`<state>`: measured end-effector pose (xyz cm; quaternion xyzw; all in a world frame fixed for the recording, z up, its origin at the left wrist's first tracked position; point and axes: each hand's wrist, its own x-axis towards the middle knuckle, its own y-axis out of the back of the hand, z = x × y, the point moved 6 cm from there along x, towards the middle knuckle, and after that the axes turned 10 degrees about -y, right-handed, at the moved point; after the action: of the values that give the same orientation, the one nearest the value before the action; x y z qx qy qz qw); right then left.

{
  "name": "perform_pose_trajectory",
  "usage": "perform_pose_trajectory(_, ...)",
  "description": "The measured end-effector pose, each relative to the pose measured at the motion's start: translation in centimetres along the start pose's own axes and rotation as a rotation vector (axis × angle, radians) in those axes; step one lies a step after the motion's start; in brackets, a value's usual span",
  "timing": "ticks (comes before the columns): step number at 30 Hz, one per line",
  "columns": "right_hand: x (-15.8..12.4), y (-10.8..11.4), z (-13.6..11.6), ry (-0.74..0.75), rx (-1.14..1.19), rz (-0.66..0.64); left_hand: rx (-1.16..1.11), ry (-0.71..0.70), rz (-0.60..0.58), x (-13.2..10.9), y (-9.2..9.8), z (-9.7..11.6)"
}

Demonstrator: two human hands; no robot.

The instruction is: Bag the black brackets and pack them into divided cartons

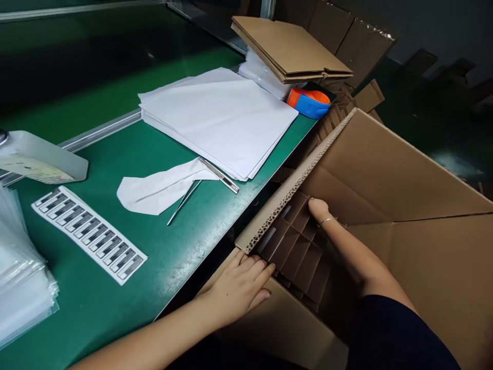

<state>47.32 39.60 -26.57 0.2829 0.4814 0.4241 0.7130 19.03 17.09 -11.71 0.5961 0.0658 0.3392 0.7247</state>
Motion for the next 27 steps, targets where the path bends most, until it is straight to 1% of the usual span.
perform_pose_trajectory(2,-0.3,1.2,-0.4,0.015,0.022,0.065,-0.001,-0.008,-0.016,0.1,0.0,0.0)
perform_pose_trajectory(4,-0.3,2.7,-1.3,0.06,0.063,0.162,-0.001,-0.007,-0.032,0.0,0.0,0.0)
perform_pose_trajectory(7,0.5,4.8,-3.7,0.195,0.163,0.327,0.0,-0.005,-0.064,-0.2,-0.3,0.0)
perform_pose_trajectory(9,1.5,5.2,-5.3,0.276,0.247,0.408,-0.005,-0.003,-0.092,-0.3,-0.5,0.0)
perform_pose_trajectory(11,2.6,4.7,-6.4,0.313,0.333,0.456,-0.009,0.013,-0.109,-0.3,-0.4,0.0)
perform_pose_trajectory(13,3.6,3.5,-6.8,0.321,0.41,0.484,-0.022,0.031,-0.114,-0.2,-0.3,0.0)
perform_pose_trajectory(17,4.9,1.0,-6.6,0.336,0.513,0.487,-0.049,0.052,-0.12,0.2,0.1,0.2)
perform_pose_trajectory(20,5.8,0.0,-6.5,0.35,0.59,0.49,-0.048,0.074,-0.166,0.0,-0.2,0.3)
perform_pose_trajectory(22,6.1,0.0,-6.6,0.347,0.638,0.497,-0.048,0.089,-0.197,-0.2,-0.5,0.2)
perform_pose_trajectory(24,5.9,0.5,-6.7,0.341,0.659,0.502,-0.049,0.096,-0.203,-0.4,-0.6,0.2)
perform_pose_trajectory(27,4.6,1.7,-6.6,0.386,0.641,0.489,-0.036,0.085,-0.192,-0.4,-0.7,0.2)
